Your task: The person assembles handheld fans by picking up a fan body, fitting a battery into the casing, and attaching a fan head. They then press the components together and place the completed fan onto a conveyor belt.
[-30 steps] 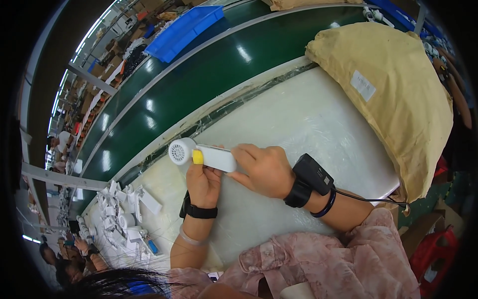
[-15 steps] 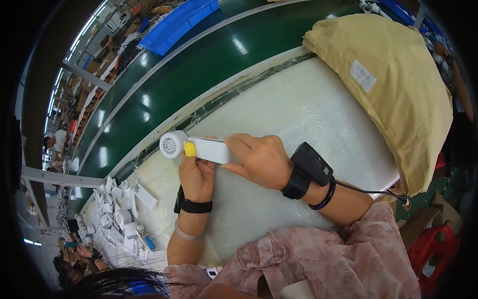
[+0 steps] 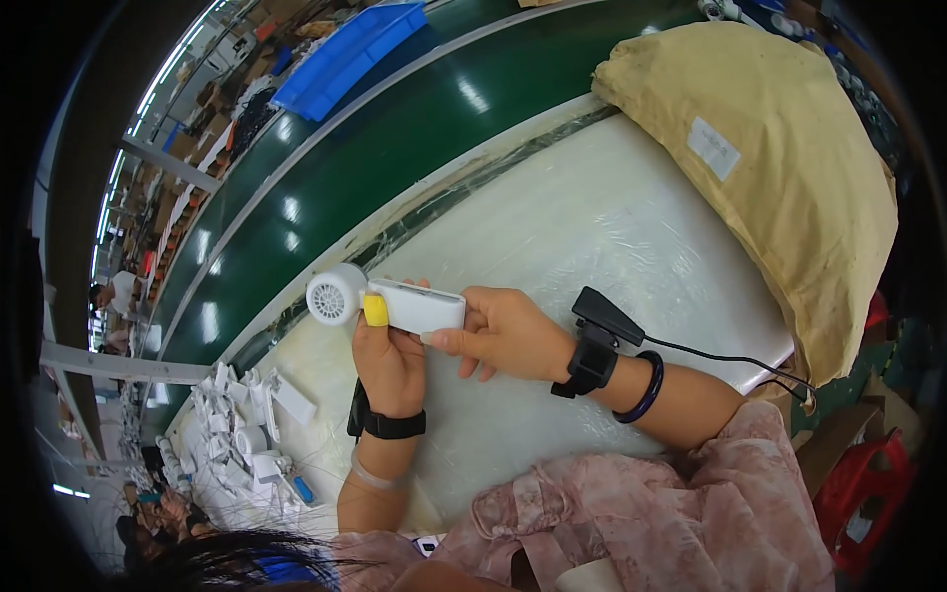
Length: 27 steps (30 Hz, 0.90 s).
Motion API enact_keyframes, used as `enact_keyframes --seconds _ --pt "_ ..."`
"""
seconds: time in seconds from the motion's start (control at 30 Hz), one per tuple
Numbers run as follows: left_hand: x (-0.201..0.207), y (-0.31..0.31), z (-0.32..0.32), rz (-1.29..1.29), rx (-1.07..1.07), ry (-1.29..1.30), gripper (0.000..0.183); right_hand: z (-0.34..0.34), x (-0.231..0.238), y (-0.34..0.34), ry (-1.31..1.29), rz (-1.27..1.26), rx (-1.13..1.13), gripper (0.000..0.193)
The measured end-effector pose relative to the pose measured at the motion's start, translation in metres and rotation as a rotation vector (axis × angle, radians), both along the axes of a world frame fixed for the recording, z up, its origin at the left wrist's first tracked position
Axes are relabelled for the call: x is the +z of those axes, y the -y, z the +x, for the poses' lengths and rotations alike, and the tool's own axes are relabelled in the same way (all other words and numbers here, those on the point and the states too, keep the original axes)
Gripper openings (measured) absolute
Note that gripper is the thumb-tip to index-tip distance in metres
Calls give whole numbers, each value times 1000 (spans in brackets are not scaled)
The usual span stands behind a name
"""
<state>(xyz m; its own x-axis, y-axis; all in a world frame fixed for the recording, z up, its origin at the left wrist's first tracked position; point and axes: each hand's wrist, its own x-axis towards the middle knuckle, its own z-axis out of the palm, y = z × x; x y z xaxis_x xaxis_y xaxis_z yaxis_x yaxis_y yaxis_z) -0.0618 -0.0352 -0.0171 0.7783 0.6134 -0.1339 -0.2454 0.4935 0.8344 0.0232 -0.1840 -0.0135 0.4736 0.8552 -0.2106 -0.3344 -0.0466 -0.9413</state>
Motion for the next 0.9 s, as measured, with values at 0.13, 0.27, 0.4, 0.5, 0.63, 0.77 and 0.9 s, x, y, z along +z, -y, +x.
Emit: enact_keyframes --seconds 0.13,0.27,0.4,0.5,0.63,0.77,0.9 --pt "0 4 -1 12 -18 0 32 -5 0 0 71 21 -53 36" --pt "-3 5 -1 2 -44 15 34 -5 -1 3 94 48 -84 35" --pt "-2 6 -1 35 -45 39 34 -6 -2 5 136 74 -98 34" --pt "-1 4 -1 28 -29 57 34 -4 -4 4 185 68 -95 34" --pt "1 1 -1 60 -82 45 37 2 -2 4 193 26 -43 34" --pt "1 3 -3 87 -179 8 34 5 4 6 257 -52 -7 35" --pt "0 2 -3 70 -170 20 34 6 7 8 340 -81 20 36"
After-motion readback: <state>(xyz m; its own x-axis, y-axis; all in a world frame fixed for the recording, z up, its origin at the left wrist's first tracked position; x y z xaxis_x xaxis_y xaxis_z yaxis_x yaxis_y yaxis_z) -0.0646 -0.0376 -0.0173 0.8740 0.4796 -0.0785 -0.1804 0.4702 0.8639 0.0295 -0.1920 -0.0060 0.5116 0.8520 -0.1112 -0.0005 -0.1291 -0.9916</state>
